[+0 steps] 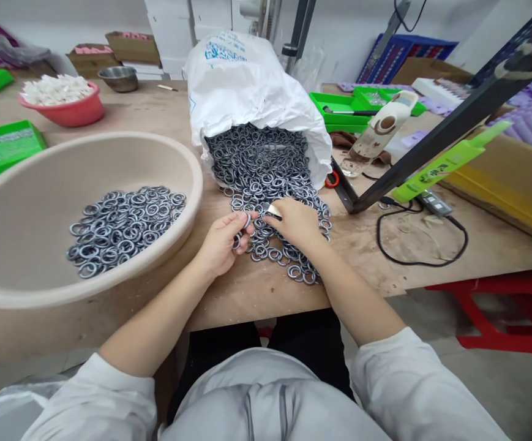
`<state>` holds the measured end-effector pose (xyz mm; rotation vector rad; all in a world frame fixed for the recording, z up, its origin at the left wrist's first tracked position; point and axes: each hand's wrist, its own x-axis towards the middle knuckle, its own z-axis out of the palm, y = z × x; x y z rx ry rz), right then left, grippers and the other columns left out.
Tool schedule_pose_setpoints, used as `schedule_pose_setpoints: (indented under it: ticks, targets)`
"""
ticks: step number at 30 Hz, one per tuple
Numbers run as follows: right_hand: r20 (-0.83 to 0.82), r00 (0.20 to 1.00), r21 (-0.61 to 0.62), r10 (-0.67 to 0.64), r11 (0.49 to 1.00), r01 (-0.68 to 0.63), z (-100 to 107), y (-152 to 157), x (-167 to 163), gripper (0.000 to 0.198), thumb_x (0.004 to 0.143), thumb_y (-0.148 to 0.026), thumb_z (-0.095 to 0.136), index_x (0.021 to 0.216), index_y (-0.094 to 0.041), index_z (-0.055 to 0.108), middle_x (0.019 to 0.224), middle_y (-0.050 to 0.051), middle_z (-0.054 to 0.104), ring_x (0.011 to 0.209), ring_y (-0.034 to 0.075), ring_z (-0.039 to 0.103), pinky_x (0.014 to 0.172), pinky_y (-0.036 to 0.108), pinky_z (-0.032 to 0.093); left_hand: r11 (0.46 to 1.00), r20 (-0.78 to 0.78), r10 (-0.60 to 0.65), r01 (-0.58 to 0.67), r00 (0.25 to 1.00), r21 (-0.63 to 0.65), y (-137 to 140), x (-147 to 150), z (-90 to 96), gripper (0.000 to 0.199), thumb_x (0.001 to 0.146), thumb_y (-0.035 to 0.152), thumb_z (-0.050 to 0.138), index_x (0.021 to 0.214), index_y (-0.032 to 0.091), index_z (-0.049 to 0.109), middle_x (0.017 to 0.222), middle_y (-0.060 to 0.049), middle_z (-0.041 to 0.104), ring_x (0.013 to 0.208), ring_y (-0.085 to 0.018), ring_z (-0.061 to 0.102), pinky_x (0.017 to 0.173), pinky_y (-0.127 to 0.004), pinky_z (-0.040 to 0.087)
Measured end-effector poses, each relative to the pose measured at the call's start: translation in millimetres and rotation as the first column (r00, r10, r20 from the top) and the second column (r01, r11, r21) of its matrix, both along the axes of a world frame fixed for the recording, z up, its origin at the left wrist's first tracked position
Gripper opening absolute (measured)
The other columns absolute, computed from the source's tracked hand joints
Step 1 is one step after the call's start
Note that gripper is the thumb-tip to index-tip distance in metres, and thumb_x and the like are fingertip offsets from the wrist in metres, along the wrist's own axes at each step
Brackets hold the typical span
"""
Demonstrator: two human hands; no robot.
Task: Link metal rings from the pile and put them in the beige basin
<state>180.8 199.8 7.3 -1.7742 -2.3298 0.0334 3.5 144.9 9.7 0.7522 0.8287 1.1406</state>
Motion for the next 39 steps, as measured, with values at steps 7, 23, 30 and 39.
schedule_pose_setpoints:
  ticks: [7,23,30,39]
  targets:
    - [-0.110,0.994,-0.008,0.007,1.000,-0.008,1,0,-3,0.023,0.096,-0.034,0.052,0.084,-0.019,0.065,0.094,0.009,0.067,0.080,0.021,0.060,0.061,0.030,0.029,0.973,-0.012,0.129,-0.129,0.992,-0.189,8,-1,-0.3,0.014,0.074,0.024,0.061,0.082,0.012,0.063,0.070,0.000,0.060,0.045,-0.005,0.045,0.036,-0.015,0.028]
    - [-0.957,0.287,-0.127,0.029,0.851,-0.509,-4,-24,-21,0.044,0.076,-0.061,0.073,0.090,-0.023,0.056,0.072,-0.002,0.067,0.066,0.015,0.063,0.067,0.028,0.048,0.997,-0.214,0.025,-0.009,0.976,0.075,-4,9,-10.0,0.049,0.072,0.062,0.073,0.072,0.017,0.053,0.058,0.005,0.051,0.041,-0.005,0.042,0.035,-0.017,0.029]
    - [-0.774,0.591,0.001,0.226,0.934,-0.357,4,-29,-16,0.055,0.088,-0.072,0.047,0.071,-0.021,0.051,0.060,-0.003,0.052,0.057,0.012,0.046,0.058,0.026,0.031,1.000,-0.070,-0.013,0.013,0.997,0.002,-7,6,-1.7,0.047,0.071,0.055,0.077,0.071,0.017,0.049,0.056,0.006,0.048,0.041,-0.004,0.041,0.036,-0.015,0.029]
    - [-0.421,0.809,0.134,0.410,0.910,-0.392,5,-37,-16,0.054,0.097,-0.063,0.036,0.068,-0.019,0.050,0.067,0.000,0.052,0.061,0.012,0.041,0.059,0.028,0.021,0.999,-0.053,0.025,-0.027,0.998,-0.043,-6,7,-1.8,0.045,0.072,0.051,0.078,0.072,0.018,0.047,0.052,0.007,0.047,0.038,-0.005,0.041,0.034,-0.015,0.029]
